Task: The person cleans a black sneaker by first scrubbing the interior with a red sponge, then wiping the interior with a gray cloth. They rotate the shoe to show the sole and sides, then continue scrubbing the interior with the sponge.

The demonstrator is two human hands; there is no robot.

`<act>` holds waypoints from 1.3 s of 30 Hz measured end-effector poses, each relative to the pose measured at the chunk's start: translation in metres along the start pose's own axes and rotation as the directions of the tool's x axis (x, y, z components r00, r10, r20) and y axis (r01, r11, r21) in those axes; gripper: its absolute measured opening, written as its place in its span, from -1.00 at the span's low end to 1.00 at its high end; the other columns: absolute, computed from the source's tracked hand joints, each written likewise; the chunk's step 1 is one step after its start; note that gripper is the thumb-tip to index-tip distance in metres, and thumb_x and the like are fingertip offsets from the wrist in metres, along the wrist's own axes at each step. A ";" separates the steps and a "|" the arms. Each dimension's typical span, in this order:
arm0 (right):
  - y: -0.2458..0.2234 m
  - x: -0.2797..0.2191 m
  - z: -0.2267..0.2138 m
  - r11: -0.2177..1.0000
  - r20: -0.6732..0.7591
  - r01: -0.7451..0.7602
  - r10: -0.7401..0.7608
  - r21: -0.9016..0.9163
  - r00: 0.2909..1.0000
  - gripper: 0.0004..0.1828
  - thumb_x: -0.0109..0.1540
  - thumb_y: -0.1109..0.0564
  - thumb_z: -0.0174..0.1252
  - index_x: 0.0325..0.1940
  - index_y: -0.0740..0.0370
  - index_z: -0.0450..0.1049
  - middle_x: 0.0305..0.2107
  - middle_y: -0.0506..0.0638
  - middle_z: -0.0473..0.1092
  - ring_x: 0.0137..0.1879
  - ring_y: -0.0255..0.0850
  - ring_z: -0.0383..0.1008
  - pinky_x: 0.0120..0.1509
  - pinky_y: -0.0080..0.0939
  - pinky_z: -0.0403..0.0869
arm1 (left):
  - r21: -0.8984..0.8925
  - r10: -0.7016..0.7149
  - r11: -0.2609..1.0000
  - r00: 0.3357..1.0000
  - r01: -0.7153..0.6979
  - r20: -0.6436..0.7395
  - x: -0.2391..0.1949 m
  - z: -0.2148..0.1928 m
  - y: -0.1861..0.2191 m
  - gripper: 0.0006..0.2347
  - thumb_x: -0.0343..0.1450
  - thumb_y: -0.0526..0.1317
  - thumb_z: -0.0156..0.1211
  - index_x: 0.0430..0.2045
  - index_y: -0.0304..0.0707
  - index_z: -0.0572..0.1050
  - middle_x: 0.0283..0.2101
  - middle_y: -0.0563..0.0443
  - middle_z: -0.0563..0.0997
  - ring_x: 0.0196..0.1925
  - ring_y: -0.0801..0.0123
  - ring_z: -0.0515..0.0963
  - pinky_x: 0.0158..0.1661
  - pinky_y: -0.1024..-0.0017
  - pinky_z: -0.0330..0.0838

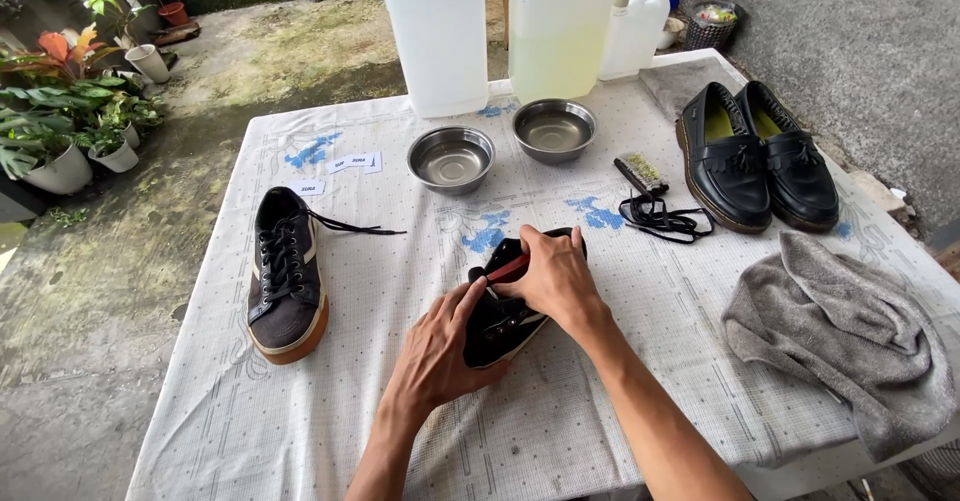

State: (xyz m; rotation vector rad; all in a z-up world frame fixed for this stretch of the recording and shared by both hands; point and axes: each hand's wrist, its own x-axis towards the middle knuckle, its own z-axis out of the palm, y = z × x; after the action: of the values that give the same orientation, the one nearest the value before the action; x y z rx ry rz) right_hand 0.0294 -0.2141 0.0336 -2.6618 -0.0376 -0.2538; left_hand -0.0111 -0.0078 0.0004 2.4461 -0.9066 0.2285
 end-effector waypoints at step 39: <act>-0.001 -0.022 0.016 0.970 -0.440 -0.079 0.176 0.231 0.881 -0.25 -0.10 -0.33 0.55 -0.16 0.20 0.41 -0.45 0.00 0.59 -0.30 -0.03 0.65 0.44 0.68 -0.03 | -0.020 -0.025 1.000 0.999 0.024 -0.037 0.002 0.003 0.001 -0.05 0.15 0.16 0.48 0.39 -0.18 0.07 0.28 -0.26 0.38 0.18 -0.04 0.49 -0.05 0.05 0.52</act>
State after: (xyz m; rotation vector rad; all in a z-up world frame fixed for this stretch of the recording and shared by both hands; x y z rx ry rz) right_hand 0.0109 -0.2052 0.0160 -2.3215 0.2504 -0.7837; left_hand -0.0103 -0.0106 -0.0011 2.4254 -0.8582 0.2548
